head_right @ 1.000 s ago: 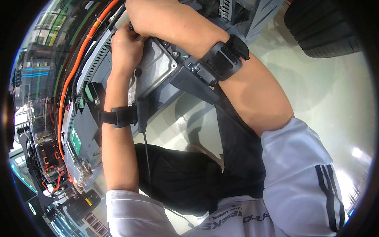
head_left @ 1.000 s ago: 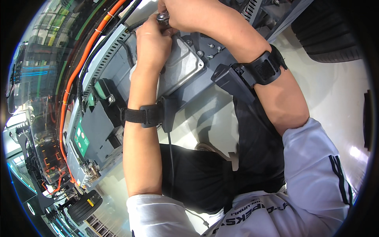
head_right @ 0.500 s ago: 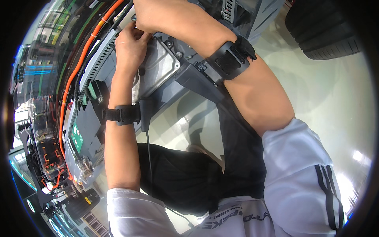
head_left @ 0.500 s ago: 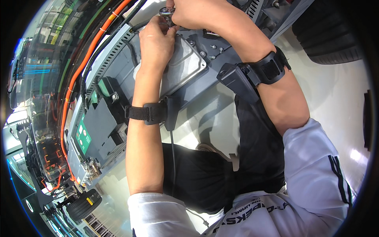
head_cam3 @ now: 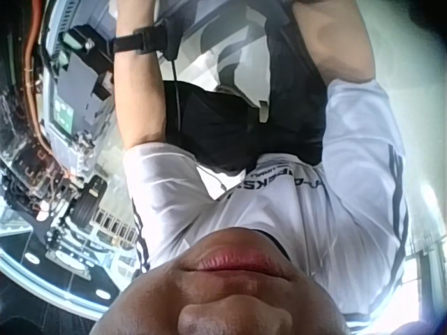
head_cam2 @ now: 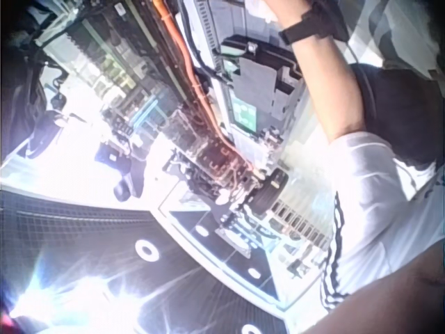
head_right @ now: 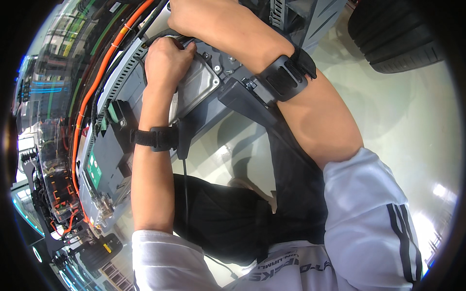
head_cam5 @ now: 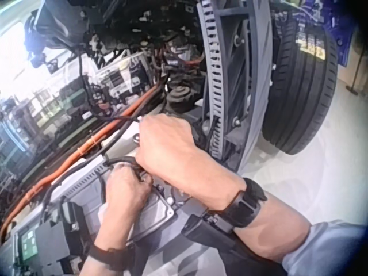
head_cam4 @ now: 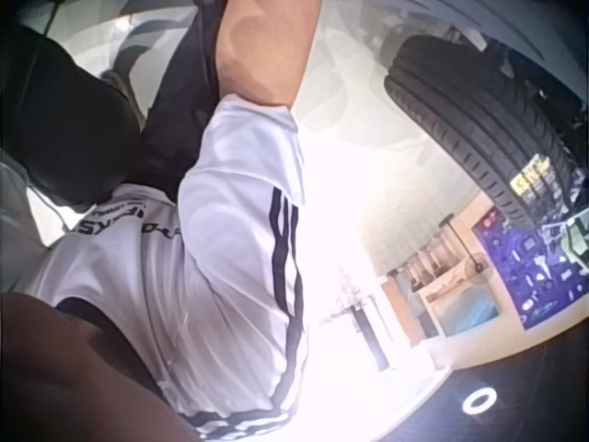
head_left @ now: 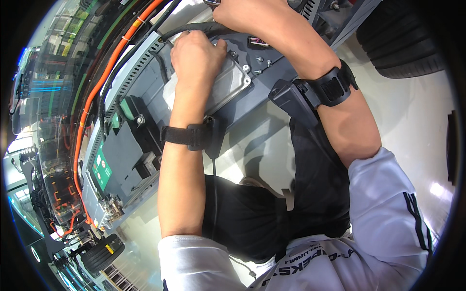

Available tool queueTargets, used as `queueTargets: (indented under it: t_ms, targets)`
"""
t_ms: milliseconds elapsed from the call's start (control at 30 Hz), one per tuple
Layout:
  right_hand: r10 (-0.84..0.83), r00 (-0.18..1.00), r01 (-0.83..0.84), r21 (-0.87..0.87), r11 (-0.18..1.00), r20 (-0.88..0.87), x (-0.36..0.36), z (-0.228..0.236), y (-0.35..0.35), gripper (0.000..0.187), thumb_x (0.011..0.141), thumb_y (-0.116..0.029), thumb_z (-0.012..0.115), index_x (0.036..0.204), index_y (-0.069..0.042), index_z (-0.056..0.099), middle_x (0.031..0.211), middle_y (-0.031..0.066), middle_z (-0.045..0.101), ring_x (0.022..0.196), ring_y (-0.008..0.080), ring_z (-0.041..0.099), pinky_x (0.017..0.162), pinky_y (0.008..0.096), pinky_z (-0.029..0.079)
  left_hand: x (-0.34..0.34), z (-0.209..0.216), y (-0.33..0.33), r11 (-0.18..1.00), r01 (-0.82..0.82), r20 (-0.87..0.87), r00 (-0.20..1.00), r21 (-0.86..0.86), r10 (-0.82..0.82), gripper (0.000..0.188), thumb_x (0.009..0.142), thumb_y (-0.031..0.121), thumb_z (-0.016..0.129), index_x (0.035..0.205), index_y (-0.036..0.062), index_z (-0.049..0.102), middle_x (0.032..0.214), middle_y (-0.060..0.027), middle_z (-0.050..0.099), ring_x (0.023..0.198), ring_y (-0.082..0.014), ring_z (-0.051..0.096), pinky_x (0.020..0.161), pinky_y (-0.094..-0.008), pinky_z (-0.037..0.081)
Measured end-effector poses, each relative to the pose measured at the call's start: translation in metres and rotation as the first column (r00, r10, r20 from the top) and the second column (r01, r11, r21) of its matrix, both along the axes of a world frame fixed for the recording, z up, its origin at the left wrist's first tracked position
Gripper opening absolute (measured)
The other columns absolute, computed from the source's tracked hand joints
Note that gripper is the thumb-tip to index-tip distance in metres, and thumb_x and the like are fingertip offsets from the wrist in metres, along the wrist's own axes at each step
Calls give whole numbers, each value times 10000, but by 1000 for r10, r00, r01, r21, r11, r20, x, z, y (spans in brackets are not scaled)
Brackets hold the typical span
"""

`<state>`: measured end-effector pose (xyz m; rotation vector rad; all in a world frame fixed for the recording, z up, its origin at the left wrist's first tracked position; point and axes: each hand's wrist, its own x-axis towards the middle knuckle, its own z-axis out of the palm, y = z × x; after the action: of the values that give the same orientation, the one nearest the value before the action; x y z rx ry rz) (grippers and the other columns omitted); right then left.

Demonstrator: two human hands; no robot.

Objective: The person uses a ratchet wrench to tighten bolts on a silver metal box mounted inside a vehicle chassis. They systematically secure multiple fasteners on the component, which is surrounded by orange high-voltage cables and green battery modules.

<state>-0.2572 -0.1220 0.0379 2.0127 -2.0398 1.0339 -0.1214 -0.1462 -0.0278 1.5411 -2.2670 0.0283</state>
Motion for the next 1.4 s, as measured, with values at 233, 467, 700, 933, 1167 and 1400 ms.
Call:
queueTargets:
  t_ms: [233, 467, 700, 933, 1167, 1400]
  targets:
    - [5, 1000, -5, 31, 1000, 16, -4, -2, 0, 168, 683, -93, 627, 760, 44, 685, 826, 258, 681, 824, 388, 684, 761, 456, 544, -7, -10, -1, 988, -42, 71, 996, -152, 53, 260, 703, 250, 713, 785, 4, 720, 852, -181, 684, 903, -349, 657, 793, -435, 530]
    - [7, 1000, -7, -3, 1000, 29, -3, -4, 4, 182, 685, -104, 636, 773, 45, 692, 830, 257, 683, 823, 389, 685, 758, 445, 547, -12, -15, 1, 970, -9, 123, 992, -244, 40, 186, 696, 200, 699, 740, 19, 705, 804, -165, 669, 836, -333, 666, 694, -429, 540]
    - [24, 995, -22, -23, 1000, 93, -4, -7, -6, 194, 689, -103, 618, 777, 53, 693, 827, 271, 677, 813, 400, 684, 756, 457, 545, -9, -17, 0, 969, 31, 102, 995, -244, -6, 173, 755, 167, 671, 785, -2, 671, 818, -177, 661, 810, -353, 661, 704, -448, 542]
    - [127, 967, -123, -31, 992, 219, -9, -15, -19, 249, 739, -77, 554, 887, 101, 647, 930, 339, 643, 932, 456, 642, 850, 481, 509, -5, 8, -3, 999, -31, -164, 986, -19, 28, 218, 868, 190, 632, 874, -27, 628, 842, -204, 693, 834, -327, 686, 741, -424, 543]
    - [124, 852, -151, 13, 988, 509, 5, -8, -18, 309, 808, -125, 551, 1005, 106, 610, 993, 339, 637, 1016, 453, 619, 890, 468, 484, 18, 18, -19, 994, 79, -809, 588, 80, 18, 207, 864, 100, 692, 980, -38, 589, 817, -144, 714, 686, -169, 705, 638, -269, 539]
    - [220, 727, -240, -59, 969, 651, 13, 8, -9, 359, 832, -208, 628, 1036, 87, 634, 966, 271, 676, 938, 343, 674, 828, 391, 503, 30, 30, -16, 902, 335, -961, 145, 272, 236, 240, 915, 180, 683, 972, -49, 639, 829, -100, 684, 637, -130, 616, 578, -228, 503]
